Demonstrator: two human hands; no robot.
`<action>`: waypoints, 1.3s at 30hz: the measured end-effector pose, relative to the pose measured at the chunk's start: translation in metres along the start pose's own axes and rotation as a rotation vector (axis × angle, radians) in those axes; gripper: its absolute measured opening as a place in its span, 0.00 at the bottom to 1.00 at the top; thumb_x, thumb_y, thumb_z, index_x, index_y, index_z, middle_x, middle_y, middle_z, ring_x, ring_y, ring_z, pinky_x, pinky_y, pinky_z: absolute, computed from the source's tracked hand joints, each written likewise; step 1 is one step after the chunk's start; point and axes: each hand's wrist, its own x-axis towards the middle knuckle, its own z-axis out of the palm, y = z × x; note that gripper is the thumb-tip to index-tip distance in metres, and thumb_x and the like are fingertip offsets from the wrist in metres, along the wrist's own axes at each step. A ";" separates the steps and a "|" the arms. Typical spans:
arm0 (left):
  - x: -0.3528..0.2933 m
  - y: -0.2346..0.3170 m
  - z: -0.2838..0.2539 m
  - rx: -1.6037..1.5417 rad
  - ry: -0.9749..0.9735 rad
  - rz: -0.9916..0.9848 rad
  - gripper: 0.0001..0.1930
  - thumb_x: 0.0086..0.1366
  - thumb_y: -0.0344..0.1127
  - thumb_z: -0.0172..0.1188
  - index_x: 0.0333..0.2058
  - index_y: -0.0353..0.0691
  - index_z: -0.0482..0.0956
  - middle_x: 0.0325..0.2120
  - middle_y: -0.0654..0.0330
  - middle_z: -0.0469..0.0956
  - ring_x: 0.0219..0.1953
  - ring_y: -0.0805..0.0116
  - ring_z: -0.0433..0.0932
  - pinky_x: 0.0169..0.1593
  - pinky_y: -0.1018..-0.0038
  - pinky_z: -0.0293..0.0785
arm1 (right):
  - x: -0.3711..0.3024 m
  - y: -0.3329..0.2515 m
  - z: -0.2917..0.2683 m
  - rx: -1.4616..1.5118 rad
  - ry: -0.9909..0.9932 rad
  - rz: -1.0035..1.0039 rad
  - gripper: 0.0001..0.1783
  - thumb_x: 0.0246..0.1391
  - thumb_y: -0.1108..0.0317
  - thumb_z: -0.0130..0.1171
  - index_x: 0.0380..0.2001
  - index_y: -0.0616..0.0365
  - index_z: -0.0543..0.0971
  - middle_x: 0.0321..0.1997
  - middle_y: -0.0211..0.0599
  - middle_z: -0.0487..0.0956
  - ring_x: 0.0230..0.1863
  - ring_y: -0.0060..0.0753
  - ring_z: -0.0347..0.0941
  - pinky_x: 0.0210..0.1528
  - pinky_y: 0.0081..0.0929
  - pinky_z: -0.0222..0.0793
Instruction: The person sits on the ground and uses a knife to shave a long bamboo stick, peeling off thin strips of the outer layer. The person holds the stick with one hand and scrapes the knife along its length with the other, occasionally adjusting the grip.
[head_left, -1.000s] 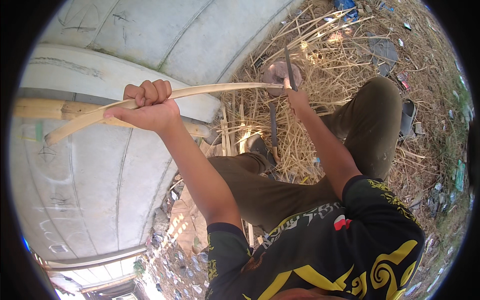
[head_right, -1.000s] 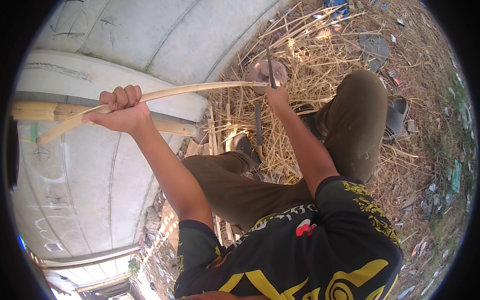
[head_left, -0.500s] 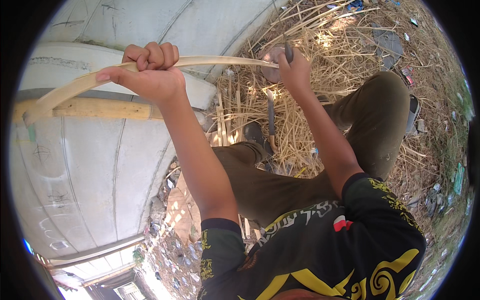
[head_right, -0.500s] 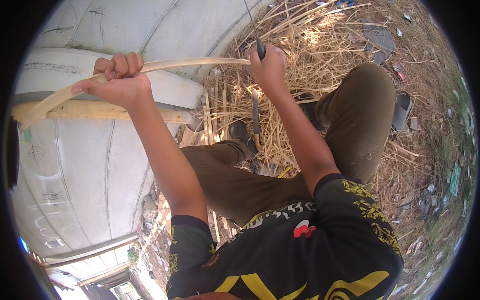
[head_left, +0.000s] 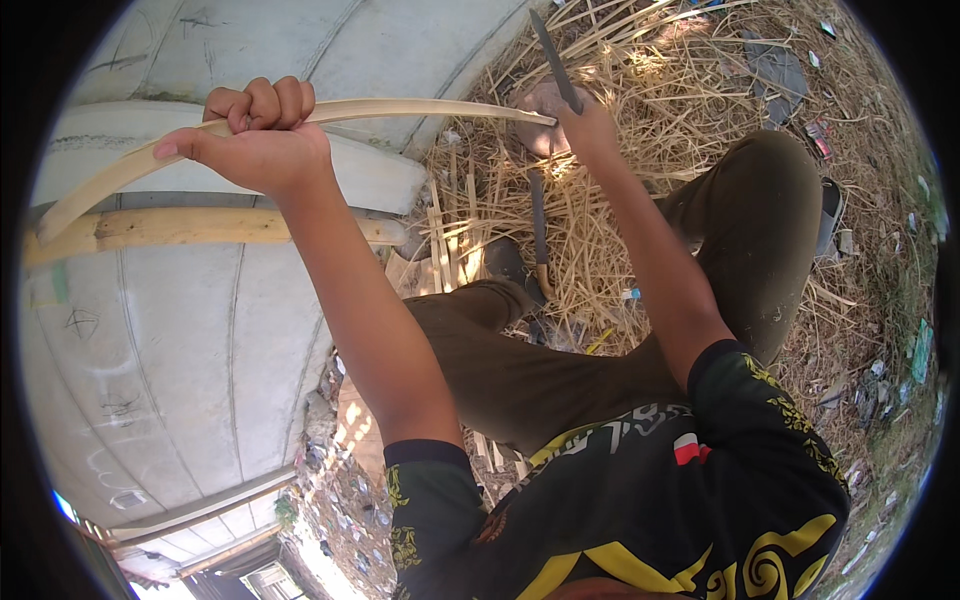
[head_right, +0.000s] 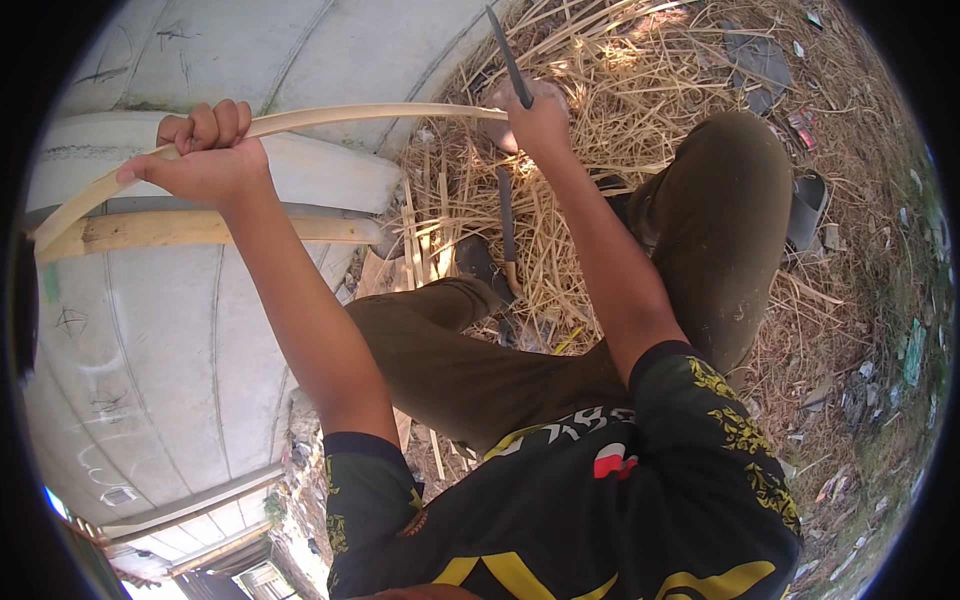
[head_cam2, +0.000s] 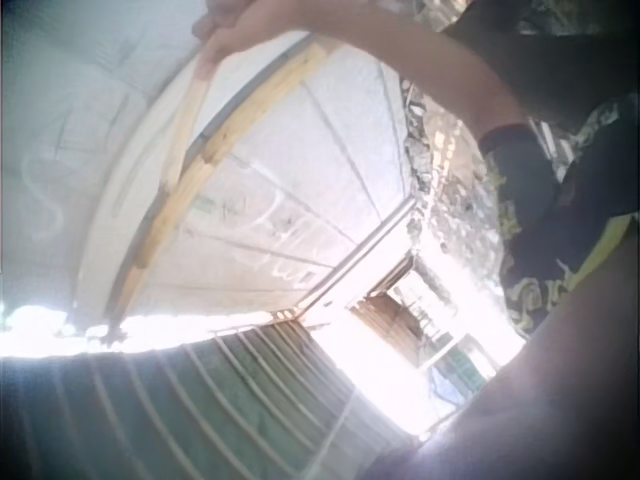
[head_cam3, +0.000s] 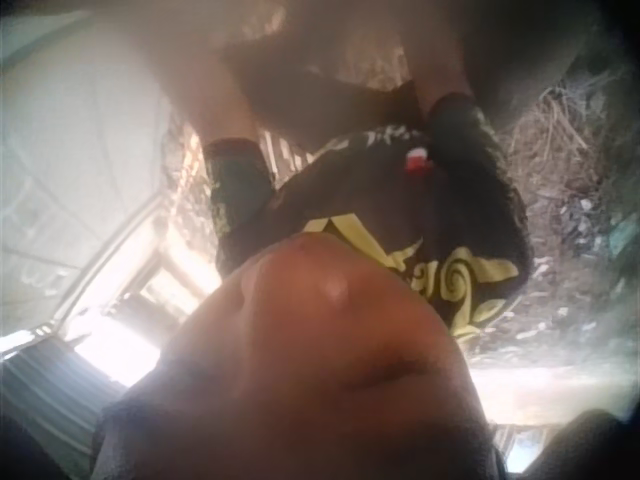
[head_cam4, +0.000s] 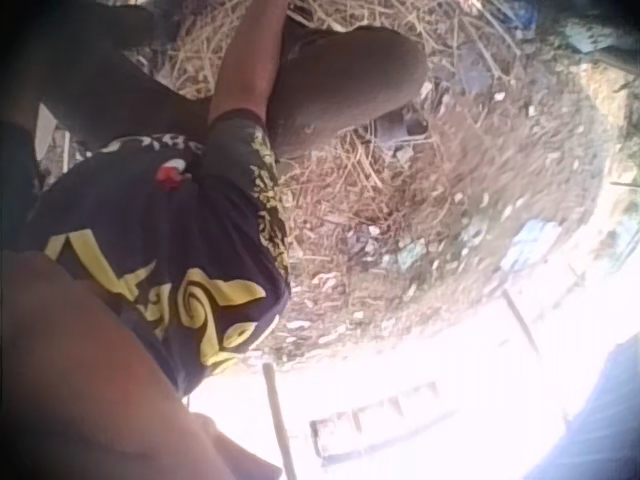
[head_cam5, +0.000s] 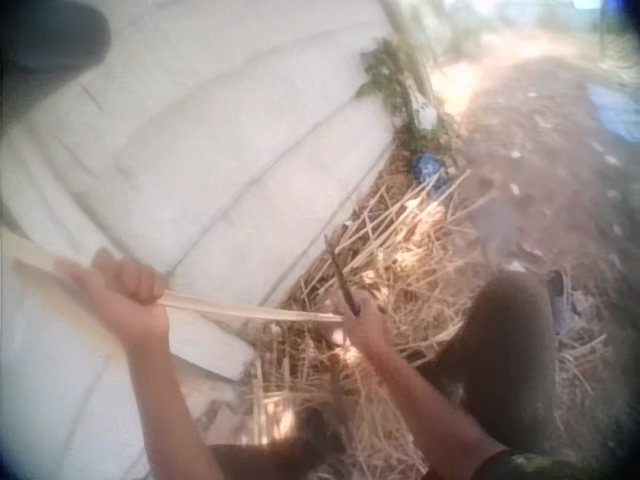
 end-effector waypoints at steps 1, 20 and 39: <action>0.003 0.000 -0.005 0.011 0.026 0.009 0.42 0.53 0.90 0.27 0.18 0.52 0.45 0.10 0.69 0.40 0.18 0.71 0.34 0.24 0.74 0.34 | -0.011 -0.031 -0.012 0.029 0.066 -0.160 0.22 0.58 0.57 0.57 0.32 0.73 0.78 0.25 0.47 0.80 0.28 0.45 0.78 0.35 0.41 0.73; 0.030 -0.012 0.007 0.034 0.021 -0.021 0.40 0.58 0.87 0.29 0.21 0.52 0.44 0.11 0.69 0.40 0.19 0.70 0.35 0.26 0.73 0.34 | -0.033 -0.066 0.007 0.165 0.245 -0.534 0.18 0.64 0.57 0.57 0.31 0.62 0.70 0.24 0.46 0.79 0.25 0.52 0.78 0.28 0.49 0.69; 0.018 -0.010 0.033 0.049 -0.074 -0.009 0.41 0.55 0.89 0.31 0.20 0.52 0.46 0.11 0.70 0.41 0.19 0.73 0.36 0.25 0.74 0.35 | -0.032 -0.018 0.020 0.200 0.247 -0.688 0.27 0.70 0.46 0.47 0.39 0.63 0.77 0.26 0.48 0.80 0.29 0.53 0.79 0.31 0.46 0.70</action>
